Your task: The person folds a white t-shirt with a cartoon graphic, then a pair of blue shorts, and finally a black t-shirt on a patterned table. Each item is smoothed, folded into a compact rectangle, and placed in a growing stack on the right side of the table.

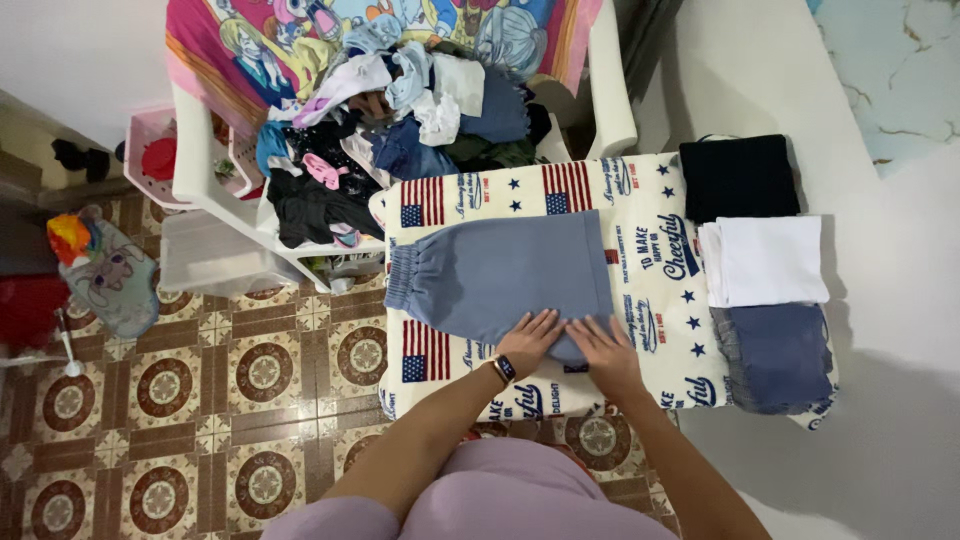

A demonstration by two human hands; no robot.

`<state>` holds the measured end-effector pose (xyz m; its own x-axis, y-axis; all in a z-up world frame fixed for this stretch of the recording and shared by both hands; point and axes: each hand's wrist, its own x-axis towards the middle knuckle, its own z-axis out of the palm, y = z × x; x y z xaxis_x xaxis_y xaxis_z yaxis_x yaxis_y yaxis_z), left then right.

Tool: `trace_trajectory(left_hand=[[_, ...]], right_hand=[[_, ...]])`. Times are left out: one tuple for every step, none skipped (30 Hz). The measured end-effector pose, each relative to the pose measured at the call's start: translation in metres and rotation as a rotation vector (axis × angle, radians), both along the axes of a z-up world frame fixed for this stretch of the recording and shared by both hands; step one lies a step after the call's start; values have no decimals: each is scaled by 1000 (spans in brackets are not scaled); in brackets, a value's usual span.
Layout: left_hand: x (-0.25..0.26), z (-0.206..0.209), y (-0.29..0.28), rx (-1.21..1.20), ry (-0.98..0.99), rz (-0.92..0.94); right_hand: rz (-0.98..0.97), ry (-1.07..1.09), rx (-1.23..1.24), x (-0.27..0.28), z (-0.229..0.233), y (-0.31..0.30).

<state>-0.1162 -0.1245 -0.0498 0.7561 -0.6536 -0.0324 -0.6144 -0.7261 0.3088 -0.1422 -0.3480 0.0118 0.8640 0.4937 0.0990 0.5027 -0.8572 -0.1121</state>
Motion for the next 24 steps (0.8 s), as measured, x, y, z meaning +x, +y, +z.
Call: trace_trajectory(left_hand=[[1, 4, 2, 12, 74, -8], [-1, 9, 5, 25, 150, -15], [-4, 15, 8, 7, 184, -9], [-5, 22, 10, -10, 214, -3], [-4, 27, 12, -28, 245, 2], [-4, 30, 10, -29, 260, -5], [-4, 31, 9, -30, 275, -13], [-3, 31, 12, -28, 289, -18], [-1, 30, 18, 42, 201, -27], [2, 27, 22, 106, 112, -35], [4, 24, 27, 171, 23, -43], [4, 22, 39, 163, 63, -11], [7, 21, 60, 155, 102, 20], [12, 22, 84, 151, 139, 55], [15, 26, 106, 171, 251, 177], [15, 29, 125, 190, 368, 297], [15, 33, 144, 252, 251, 264], [14, 38, 161, 315, 134, 229], [13, 41, 173, 377, 17, 192], [12, 44, 180, 387, -29, 188], [11, 46, 186, 397, -75, 185], [10, 47, 190, 406, -120, 181], [10, 47, 192, 416, -128, 170], [11, 46, 191, 425, -136, 158]], right_hand=[[-30, 2, -14, 5, 9, 0], [-60, 7, -27, 7, 18, 1], [-72, 116, -55, 9, 28, 0], [-85, 221, -83, 12, 39, -4], [-98, 326, -110, 16, 47, -6], [-56, 351, -128, 17, 53, -8], [-13, 377, -146, 18, 58, -12], [33, 400, -160, 19, 60, -13], [48, 389, -95, 20, 60, -14], [65, 377, -34, 22, 59, -19], [80, 365, 27, 24, 55, -24], [39, 412, 73, 26, 49, -28], [-2, 459, 119, 30, 43, -33], [-40, 503, 167, 36, 36, -36], [-37, 485, 268, 44, 30, -39], [-36, 469, 368, 54, 24, -41], [-35, 452, 468, 60, 19, -42], [-137, 527, 457, 64, 15, -43], [-240, 601, 444, 70, 14, -47], [-344, 674, 429, 78, 14, -48], [-407, 730, 465, 87, 13, -46], [-472, 787, 500, 94, 14, -44], [-536, 845, 535, 101, 14, -44], [-558, 821, 668, 111, 13, -41]])
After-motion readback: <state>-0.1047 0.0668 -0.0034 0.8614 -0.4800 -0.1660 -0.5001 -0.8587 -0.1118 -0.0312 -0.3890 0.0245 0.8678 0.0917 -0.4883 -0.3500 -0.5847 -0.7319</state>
